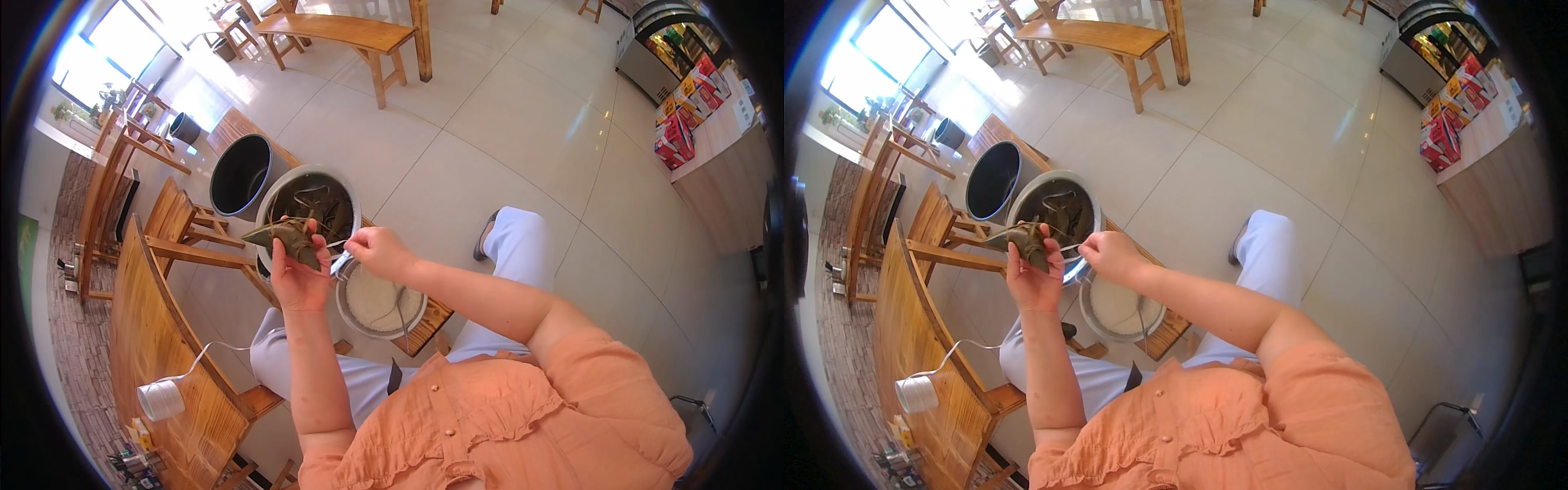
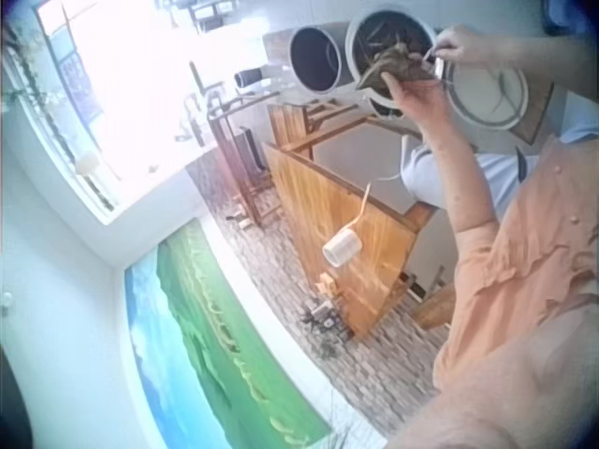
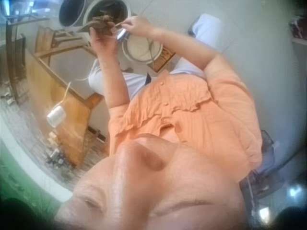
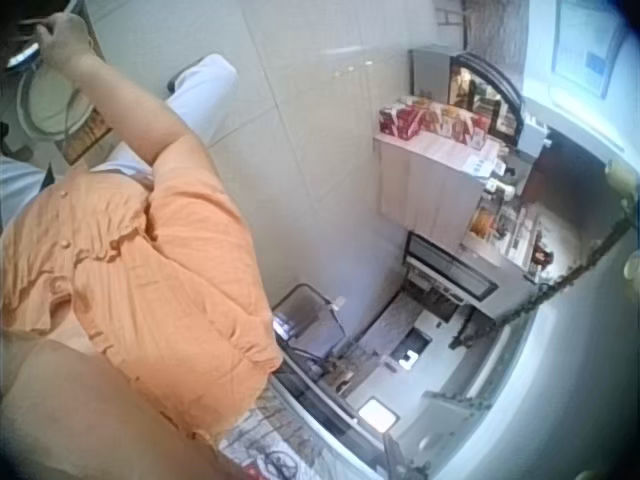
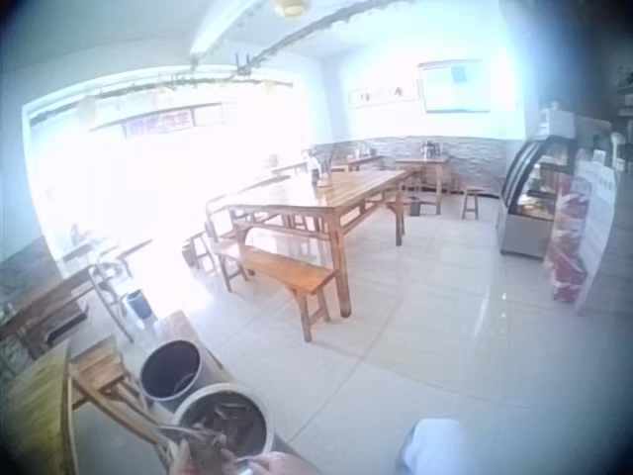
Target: The person folds a leaf into a cone shape, fills it with white rice using a spoon, wraps the leaf over the top, and secures it by winding white string around the bundle.
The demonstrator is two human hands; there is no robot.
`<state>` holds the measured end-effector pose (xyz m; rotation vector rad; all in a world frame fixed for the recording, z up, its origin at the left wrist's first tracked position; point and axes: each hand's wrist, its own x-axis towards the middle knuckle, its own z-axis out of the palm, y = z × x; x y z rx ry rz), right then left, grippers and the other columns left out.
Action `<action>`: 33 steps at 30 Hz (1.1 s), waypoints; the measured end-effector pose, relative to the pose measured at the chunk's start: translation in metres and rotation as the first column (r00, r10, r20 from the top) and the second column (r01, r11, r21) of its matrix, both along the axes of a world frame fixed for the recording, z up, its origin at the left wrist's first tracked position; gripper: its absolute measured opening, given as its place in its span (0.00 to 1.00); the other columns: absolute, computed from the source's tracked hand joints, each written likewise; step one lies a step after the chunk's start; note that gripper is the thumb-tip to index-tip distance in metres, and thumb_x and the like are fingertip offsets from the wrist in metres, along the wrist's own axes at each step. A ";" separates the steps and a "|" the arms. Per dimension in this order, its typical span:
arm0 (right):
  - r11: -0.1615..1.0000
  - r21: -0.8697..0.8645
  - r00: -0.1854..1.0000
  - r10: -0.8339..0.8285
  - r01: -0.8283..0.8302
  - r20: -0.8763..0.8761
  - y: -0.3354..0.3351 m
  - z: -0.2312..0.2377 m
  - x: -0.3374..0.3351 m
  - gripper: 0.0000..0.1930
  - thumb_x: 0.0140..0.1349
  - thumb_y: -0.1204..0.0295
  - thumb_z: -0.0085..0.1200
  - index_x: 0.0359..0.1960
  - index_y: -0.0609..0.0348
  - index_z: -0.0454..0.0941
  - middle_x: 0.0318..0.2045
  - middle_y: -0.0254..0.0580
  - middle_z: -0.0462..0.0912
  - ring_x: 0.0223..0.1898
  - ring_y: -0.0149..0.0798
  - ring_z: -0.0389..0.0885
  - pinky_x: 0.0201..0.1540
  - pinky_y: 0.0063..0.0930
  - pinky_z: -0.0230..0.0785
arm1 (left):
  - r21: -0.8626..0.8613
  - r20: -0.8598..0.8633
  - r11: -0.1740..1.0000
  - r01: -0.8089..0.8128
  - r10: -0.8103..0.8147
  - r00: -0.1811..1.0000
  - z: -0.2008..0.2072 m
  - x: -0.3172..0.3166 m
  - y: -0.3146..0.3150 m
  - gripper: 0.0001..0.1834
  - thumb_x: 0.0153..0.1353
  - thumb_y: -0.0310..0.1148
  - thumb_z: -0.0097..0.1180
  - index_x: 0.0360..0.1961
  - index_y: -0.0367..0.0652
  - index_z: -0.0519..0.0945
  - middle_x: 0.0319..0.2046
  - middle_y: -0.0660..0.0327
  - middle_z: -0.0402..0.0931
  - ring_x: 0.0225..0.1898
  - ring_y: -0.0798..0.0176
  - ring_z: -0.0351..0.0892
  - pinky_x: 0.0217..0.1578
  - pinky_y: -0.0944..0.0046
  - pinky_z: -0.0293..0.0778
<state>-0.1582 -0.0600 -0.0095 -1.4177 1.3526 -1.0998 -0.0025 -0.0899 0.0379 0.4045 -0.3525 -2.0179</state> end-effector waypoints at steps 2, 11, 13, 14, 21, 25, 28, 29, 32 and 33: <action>0.962 0.265 0.990 -0.097 0.068 0.099 0.000 0.011 -0.005 0.10 0.54 0.68 0.52 0.32 0.63 0.78 0.27 0.44 0.80 0.30 0.33 0.77 0.30 0.29 0.69 | 0.014 -0.019 1.000 -0.002 0.002 1.000 0.000 0.003 -0.001 0.18 0.62 0.41 0.45 0.53 0.51 0.68 0.47 0.48 0.69 0.41 0.55 0.72 0.37 0.63 0.71; 0.932 0.151 0.942 -0.312 0.329 -0.123 -0.012 0.009 -0.005 0.14 0.44 0.69 0.54 0.32 0.64 0.74 0.27 0.47 0.79 0.29 0.43 0.79 0.33 0.32 0.70 | 0.033 -0.039 0.997 0.074 -0.073 0.997 -0.003 -0.005 0.013 0.20 0.62 0.41 0.44 0.55 0.52 0.66 0.47 0.47 0.69 0.42 0.54 0.73 0.41 0.62 0.72; 0.934 0.166 0.948 -0.316 0.317 -0.035 -0.017 -0.005 -0.009 0.13 0.44 0.69 0.54 0.32 0.64 0.74 0.26 0.47 0.79 0.29 0.43 0.79 0.33 0.33 0.70 | 0.008 0.000 0.998 0.056 -0.056 0.998 0.002 -0.005 0.011 0.20 0.62 0.41 0.44 0.55 0.52 0.66 0.48 0.48 0.69 0.43 0.54 0.73 0.40 0.63 0.71; 0.935 0.180 0.946 -0.319 0.305 0.053 -0.019 -0.011 -0.010 0.13 0.45 0.68 0.53 0.31 0.63 0.74 0.25 0.47 0.78 0.29 0.44 0.78 0.34 0.33 0.70 | -0.005 -0.007 0.999 0.033 -0.033 0.999 0.005 -0.004 0.008 0.20 0.62 0.41 0.44 0.55 0.52 0.66 0.47 0.48 0.69 0.43 0.55 0.73 0.39 0.63 0.71; 0.968 0.111 0.957 -0.199 0.226 -0.211 -0.023 -0.025 -0.018 0.12 0.49 0.66 0.53 0.34 0.60 0.76 0.27 0.39 0.79 0.28 0.36 0.77 0.32 0.29 0.71 | -0.037 -0.017 0.999 0.016 -0.016 1.000 0.001 0.007 0.001 0.20 0.62 0.42 0.45 0.55 0.53 0.67 0.48 0.49 0.70 0.41 0.56 0.75 0.37 0.62 0.72; 0.818 0.515 0.821 -0.466 0.257 0.330 -0.037 -0.035 -0.063 0.10 0.56 0.68 0.48 0.37 0.57 0.75 0.28 0.32 0.77 0.29 0.27 0.74 0.32 0.24 0.70 | -0.017 0.050 0.997 0.077 -0.076 0.996 -0.003 0.013 0.004 0.20 0.62 0.42 0.44 0.55 0.54 0.67 0.48 0.49 0.70 0.39 0.56 0.75 0.34 0.65 0.72; 0.850 0.499 0.758 -0.434 0.165 0.488 -0.028 -0.021 -0.087 0.09 0.60 0.68 0.46 0.40 0.56 0.74 0.28 0.29 0.77 0.30 0.25 0.73 0.33 0.20 0.70 | -0.014 0.051 0.998 0.055 -0.054 0.997 -0.006 0.017 0.001 0.19 0.62 0.42 0.44 0.54 0.52 0.67 0.48 0.48 0.70 0.39 0.56 0.76 0.33 0.65 0.73; 0.855 0.514 0.712 -0.404 0.071 0.574 -0.026 -0.015 -0.088 0.09 0.61 0.68 0.45 0.40 0.56 0.74 0.28 0.29 0.77 0.30 0.24 0.73 0.33 0.20 0.69 | 0.007 0.051 1.000 0.028 -0.029 0.998 -0.006 0.018 0.000 0.19 0.62 0.41 0.44 0.54 0.51 0.68 0.48 0.48 0.70 0.38 0.56 0.76 0.33 0.64 0.74; 0.855 0.501 0.666 -0.451 0.132 0.594 -0.019 -0.018 -0.072 0.11 0.61 0.63 0.46 0.36 0.56 0.76 0.28 0.33 0.78 0.27 0.27 0.73 0.31 0.23 0.69 | 0.052 0.018 0.999 0.016 -0.017 1.000 -0.012 0.016 -0.002 0.18 0.62 0.41 0.44 0.52 0.49 0.69 0.48 0.48 0.70 0.39 0.55 0.75 0.34 0.63 0.74; 0.856 0.500 0.667 -0.451 0.133 0.594 -0.014 -0.021 -0.066 0.11 0.61 0.63 0.46 0.36 0.56 0.76 0.28 0.33 0.78 0.27 0.27 0.73 0.31 0.23 0.69 | 0.051 0.018 0.999 0.017 -0.018 1.000 -0.012 0.014 -0.003 0.18 0.62 0.41 0.44 0.52 0.49 0.69 0.48 0.48 0.70 0.39 0.55 0.75 0.34 0.63 0.74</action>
